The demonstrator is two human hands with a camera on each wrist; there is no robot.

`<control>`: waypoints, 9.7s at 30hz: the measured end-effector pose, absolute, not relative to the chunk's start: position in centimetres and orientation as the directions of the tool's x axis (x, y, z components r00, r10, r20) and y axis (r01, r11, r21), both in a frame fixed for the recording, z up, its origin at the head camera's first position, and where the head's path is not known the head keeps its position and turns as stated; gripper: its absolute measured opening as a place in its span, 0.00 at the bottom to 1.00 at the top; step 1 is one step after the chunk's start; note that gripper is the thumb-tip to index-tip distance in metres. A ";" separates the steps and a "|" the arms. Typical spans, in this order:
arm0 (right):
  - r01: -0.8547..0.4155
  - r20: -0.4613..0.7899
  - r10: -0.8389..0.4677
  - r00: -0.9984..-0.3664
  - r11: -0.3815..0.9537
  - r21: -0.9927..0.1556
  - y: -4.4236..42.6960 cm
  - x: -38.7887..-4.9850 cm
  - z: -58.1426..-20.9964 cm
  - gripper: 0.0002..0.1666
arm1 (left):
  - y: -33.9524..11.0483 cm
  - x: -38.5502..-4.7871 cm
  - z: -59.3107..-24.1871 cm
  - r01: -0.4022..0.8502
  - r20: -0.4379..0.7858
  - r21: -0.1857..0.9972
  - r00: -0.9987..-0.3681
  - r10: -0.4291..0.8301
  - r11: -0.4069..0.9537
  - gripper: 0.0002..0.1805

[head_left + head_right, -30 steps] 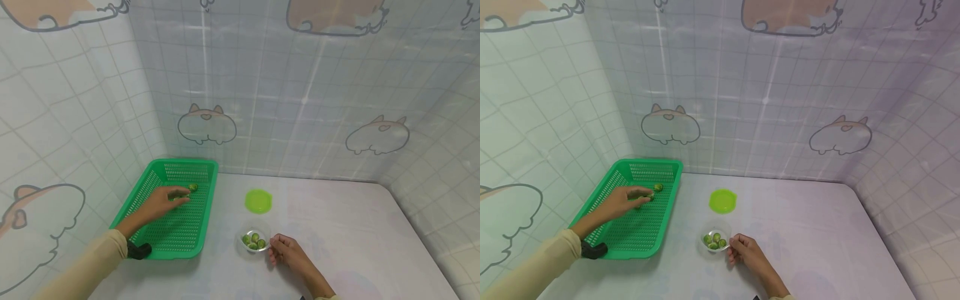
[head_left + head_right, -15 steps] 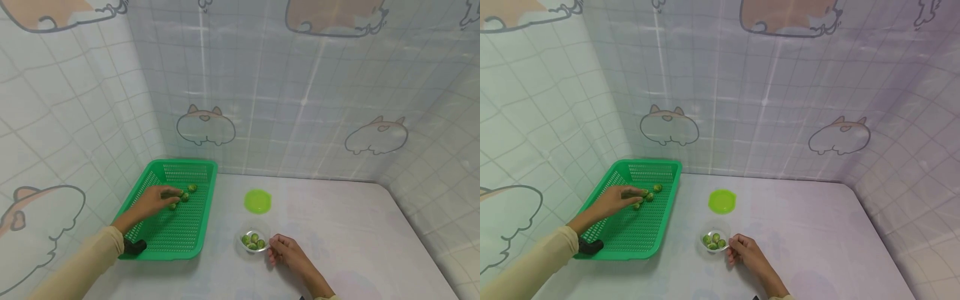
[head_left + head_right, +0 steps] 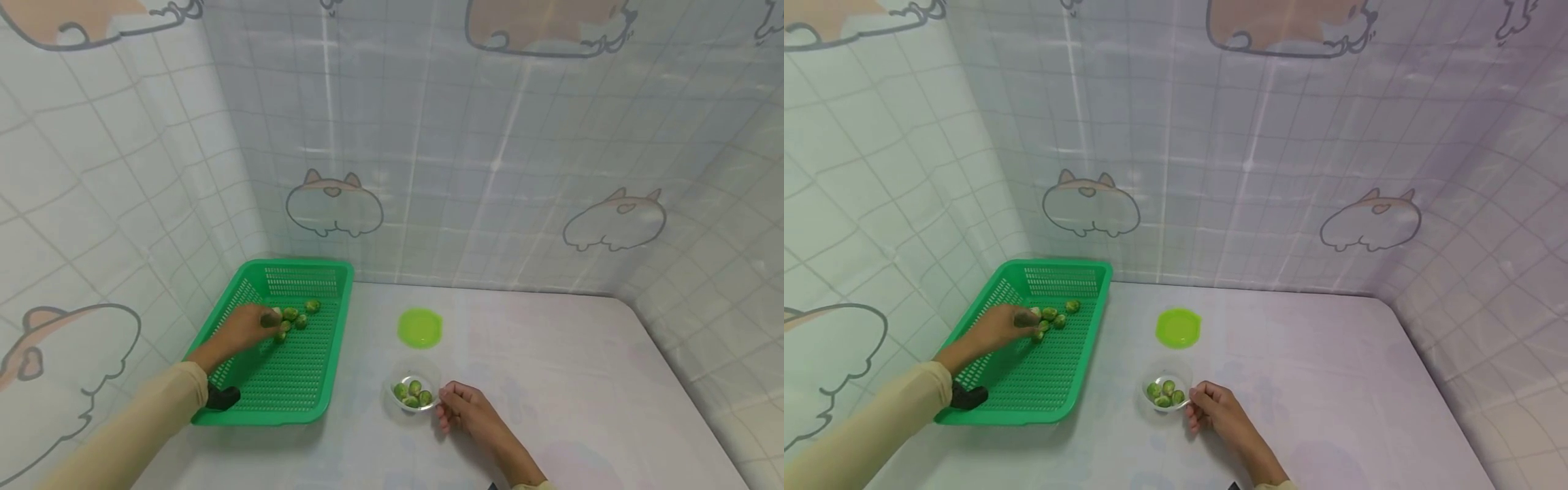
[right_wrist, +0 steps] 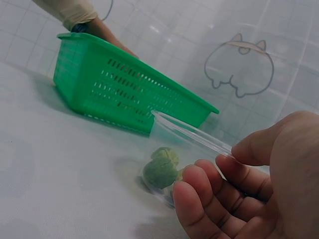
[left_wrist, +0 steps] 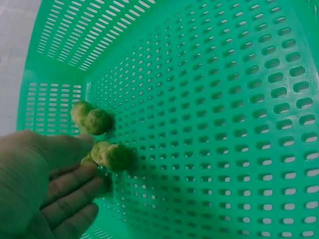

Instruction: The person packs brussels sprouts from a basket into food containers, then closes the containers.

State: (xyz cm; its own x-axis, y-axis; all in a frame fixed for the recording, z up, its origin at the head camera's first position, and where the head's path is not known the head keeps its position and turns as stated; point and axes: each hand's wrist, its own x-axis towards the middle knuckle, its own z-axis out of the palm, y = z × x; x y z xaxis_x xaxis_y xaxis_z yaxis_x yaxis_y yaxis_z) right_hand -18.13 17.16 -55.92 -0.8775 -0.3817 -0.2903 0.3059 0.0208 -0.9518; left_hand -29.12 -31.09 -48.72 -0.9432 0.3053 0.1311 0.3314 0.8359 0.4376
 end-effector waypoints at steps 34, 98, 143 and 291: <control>0.282 -0.261 -0.396 -0.881 0.004 -0.959 17.1 -18.2 -55.9 0.17 | -30.2 -29.1 -49.5 0.381 0.147 0.392 -0.924 0.352 0.837 0.03; 0.271 -0.252 -0.405 -0.879 0.012 -0.963 17.1 -18.1 -56.4 0.15 | -24.5 -25.9 -44.2 0.373 0.184 0.641 -0.923 0.337 0.670 0.11; 0.261 -0.243 -0.413 -0.878 0.013 -0.965 17.2 -18.3 -56.0 0.16 | -16.4 -24.3 -44.3 0.356 0.092 0.769 -0.884 0.458 0.531 0.09; 0.261 -0.237 -0.428 -0.872 0.001 -0.965 17.2 -18.3 -55.9 0.17 | -17.4 -26.3 -44.9 0.350 0.139 0.766 -0.909 0.393 0.539 0.10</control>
